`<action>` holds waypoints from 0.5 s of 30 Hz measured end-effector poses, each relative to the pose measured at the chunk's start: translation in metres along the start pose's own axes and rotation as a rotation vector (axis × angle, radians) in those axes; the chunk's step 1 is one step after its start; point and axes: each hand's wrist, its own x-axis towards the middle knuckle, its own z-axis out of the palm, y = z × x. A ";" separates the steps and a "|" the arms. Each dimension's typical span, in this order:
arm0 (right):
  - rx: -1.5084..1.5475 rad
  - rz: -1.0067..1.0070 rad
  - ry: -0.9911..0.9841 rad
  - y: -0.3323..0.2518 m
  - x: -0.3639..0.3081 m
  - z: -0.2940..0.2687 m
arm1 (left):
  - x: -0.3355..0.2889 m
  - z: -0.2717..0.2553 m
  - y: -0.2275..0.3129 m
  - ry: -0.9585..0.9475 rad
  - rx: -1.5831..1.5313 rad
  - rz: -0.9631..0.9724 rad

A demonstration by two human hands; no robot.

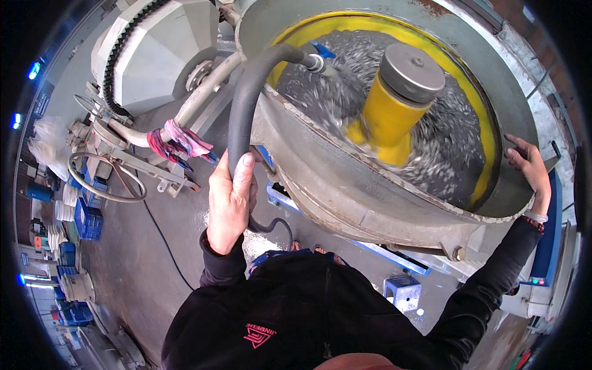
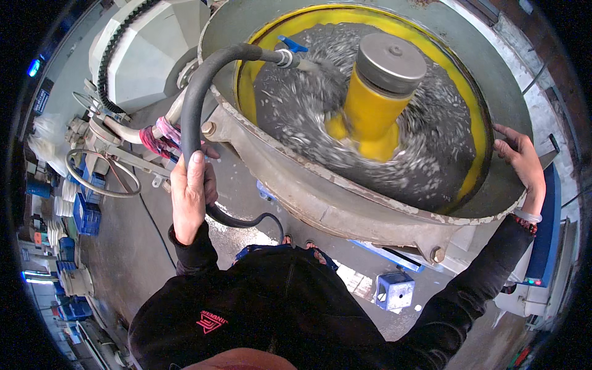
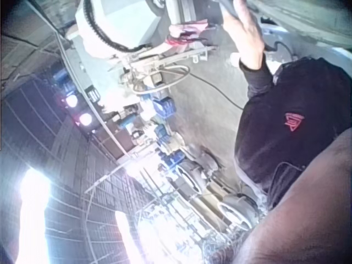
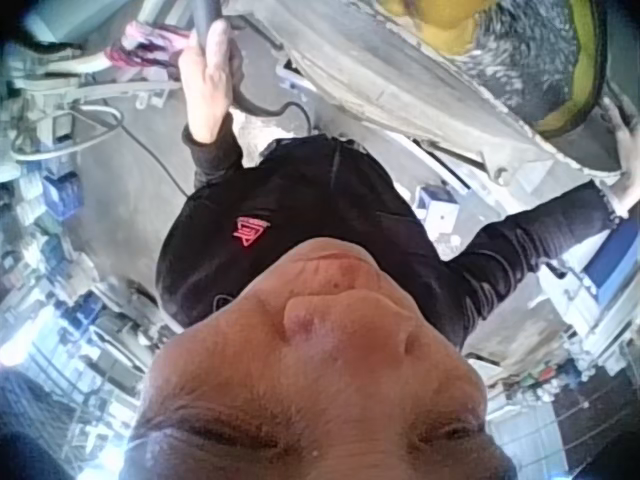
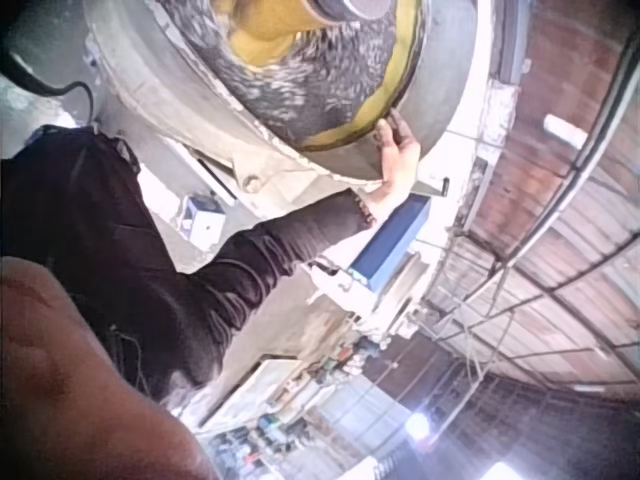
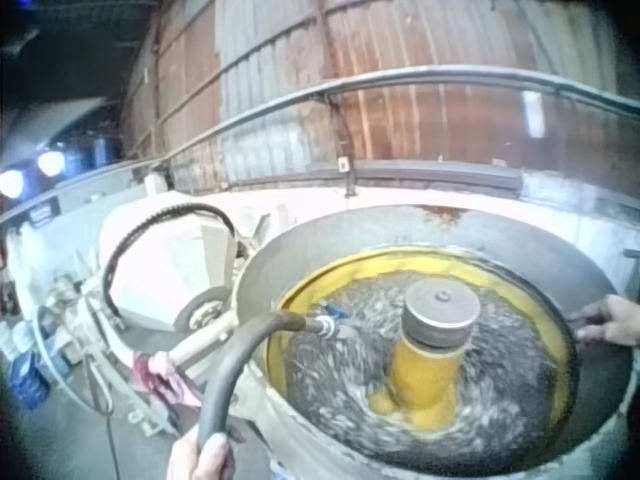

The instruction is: The person reaches into a large vibratory finishing machine to check the metal parts being processed, then turns a valve to increase the water flow into the basin.

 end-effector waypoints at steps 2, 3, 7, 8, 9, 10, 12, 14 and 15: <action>-0.024 0.010 -0.030 0.010 0.004 -0.004 | 0.000 -0.001 0.000 -0.006 -0.008 -0.002; -0.026 0.014 -0.033 0.010 0.005 -0.004 | 0.000 -0.001 0.000 -0.009 -0.011 -0.002; 0.002 0.009 -0.015 -0.005 0.002 0.000 | 0.000 -0.003 0.002 0.008 -0.010 -0.023; 0.015 0.006 0.000 -0.010 0.000 0.001 | -0.001 -0.003 0.003 0.007 -0.007 -0.030; 0.015 0.008 0.001 -0.009 -0.001 0.000 | -0.001 -0.003 0.004 0.004 -0.003 -0.036; 0.016 0.010 0.002 -0.008 -0.001 -0.001 | -0.001 -0.003 0.005 0.007 -0.004 -0.029; -0.008 -0.002 0.017 -0.002 -0.004 -0.005 | 0.001 0.000 0.004 -0.011 -0.013 -0.016; -0.052 -0.029 0.047 0.011 -0.004 -0.008 | 0.000 0.005 0.007 0.031 -0.008 -0.023; -0.044 -0.075 0.053 0.012 -0.002 -0.007 | -0.001 0.005 0.005 0.068 -0.047 -0.084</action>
